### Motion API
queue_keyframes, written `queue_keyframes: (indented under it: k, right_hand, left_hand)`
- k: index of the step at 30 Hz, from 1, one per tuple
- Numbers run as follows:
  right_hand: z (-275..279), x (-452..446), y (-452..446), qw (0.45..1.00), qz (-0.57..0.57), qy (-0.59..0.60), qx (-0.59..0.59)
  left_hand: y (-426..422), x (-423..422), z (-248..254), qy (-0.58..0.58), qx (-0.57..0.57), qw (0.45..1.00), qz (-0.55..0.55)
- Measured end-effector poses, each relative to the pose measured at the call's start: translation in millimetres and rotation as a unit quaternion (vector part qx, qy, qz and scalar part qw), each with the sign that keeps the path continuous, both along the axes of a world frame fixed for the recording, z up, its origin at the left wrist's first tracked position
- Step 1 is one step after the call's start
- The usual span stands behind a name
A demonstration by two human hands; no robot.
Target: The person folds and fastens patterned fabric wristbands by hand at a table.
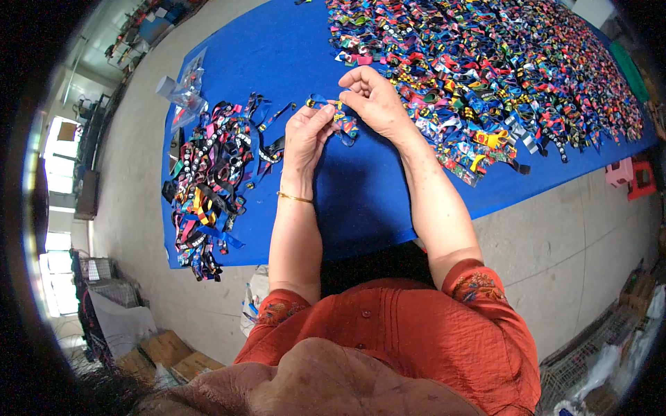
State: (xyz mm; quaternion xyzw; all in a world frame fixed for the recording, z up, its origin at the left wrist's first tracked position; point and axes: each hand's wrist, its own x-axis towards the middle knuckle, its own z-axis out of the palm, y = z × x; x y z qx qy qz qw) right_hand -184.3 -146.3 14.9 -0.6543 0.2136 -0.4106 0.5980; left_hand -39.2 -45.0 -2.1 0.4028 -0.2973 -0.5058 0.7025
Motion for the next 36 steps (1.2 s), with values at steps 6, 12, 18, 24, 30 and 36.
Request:
queue_keyframes:
  k: [6, 12, 18, 24, 30, 36]
  right_hand:
    - [-4, 3, -1, 0.999, -0.015, -0.018, 0.027]
    - [-1, 8, 9, 0.996, 0.059, 0.003, 0.059]
    - [-5, 10, 8, 0.996, 0.060, 0.066, 0.030]
    - [10, 12, 27, 0.983, 0.085, 0.130, 0.099]
    - [14, 15, 33, 0.976, 0.083, 0.153, 0.129]
    - [17, -7, 9, 0.979, 0.086, 0.156, 0.095]
  left_hand:
    - [-1, 0, -3, -0.015, -0.018, 1.000, 0.011]
    - [-2, 4, -6, -0.015, -0.053, 0.996, 0.077]
    - [-3, 3, -8, -0.024, -0.055, 0.991, 0.123]
    - [-2, 1, -3, -0.007, -0.056, 0.984, 0.168]
    - [1, 7, 0, -0.017, -0.038, 0.983, 0.177]
    - [3, 5, 6, -0.050, -0.016, 0.983, 0.176]
